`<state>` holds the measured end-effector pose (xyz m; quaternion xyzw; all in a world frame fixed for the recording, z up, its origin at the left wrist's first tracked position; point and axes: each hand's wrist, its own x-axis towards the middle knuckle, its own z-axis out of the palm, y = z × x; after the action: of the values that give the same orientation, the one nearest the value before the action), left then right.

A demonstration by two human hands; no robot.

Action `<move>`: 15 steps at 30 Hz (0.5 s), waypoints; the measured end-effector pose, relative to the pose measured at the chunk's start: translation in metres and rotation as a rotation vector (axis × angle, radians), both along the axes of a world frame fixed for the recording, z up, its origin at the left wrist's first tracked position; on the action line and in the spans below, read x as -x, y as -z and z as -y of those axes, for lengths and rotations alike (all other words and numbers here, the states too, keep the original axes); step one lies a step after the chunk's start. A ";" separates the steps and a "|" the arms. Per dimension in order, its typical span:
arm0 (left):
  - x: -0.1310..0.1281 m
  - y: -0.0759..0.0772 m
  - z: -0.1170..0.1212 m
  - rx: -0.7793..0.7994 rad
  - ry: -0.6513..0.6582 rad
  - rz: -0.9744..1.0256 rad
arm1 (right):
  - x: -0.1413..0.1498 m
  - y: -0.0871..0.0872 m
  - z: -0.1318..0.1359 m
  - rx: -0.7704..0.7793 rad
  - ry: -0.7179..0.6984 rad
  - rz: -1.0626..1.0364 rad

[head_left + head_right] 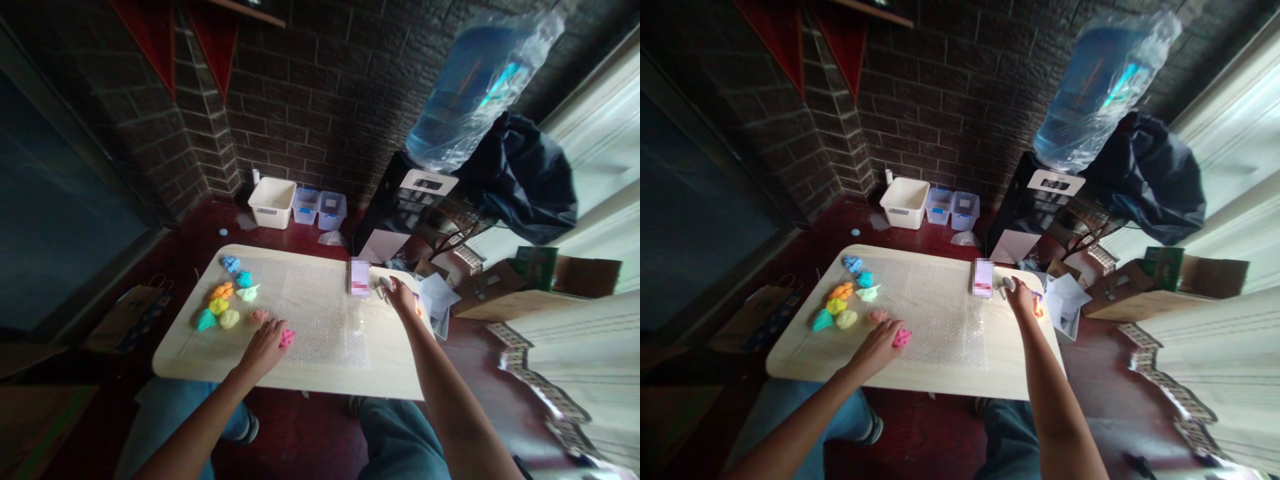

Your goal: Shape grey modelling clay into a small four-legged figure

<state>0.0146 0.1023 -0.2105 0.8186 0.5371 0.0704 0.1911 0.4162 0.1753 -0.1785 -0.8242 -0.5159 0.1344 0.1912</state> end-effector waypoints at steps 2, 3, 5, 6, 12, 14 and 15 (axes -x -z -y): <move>-0.005 0.007 -0.005 -0.006 -0.015 -0.028 | -0.003 0.011 -0.011 0.018 -0.014 0.023; -0.006 0.010 -0.006 -0.009 -0.021 -0.040 | -0.003 0.016 -0.015 0.025 -0.019 0.030; -0.009 0.013 -0.007 -0.014 -0.031 -0.059 | -0.003 0.022 -0.021 0.036 -0.017 0.032; -0.009 0.014 -0.007 -0.018 -0.038 -0.067 | -0.002 0.025 -0.022 0.039 -0.012 0.027; -0.011 0.015 -0.001 -0.046 -0.083 -0.085 | 0.000 0.019 -0.017 -0.045 0.068 -0.088; -0.011 0.011 0.002 -0.060 -0.091 -0.081 | 0.002 0.008 -0.009 -0.128 0.110 -0.153; -0.012 0.006 0.004 -0.071 -0.099 -0.077 | 0.004 0.001 -0.003 -0.178 0.124 -0.196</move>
<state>0.0264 0.0984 -0.2164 0.7995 0.5809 0.0673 0.1373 0.4118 0.1779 -0.1796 -0.8172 -0.4525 0.1560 0.3211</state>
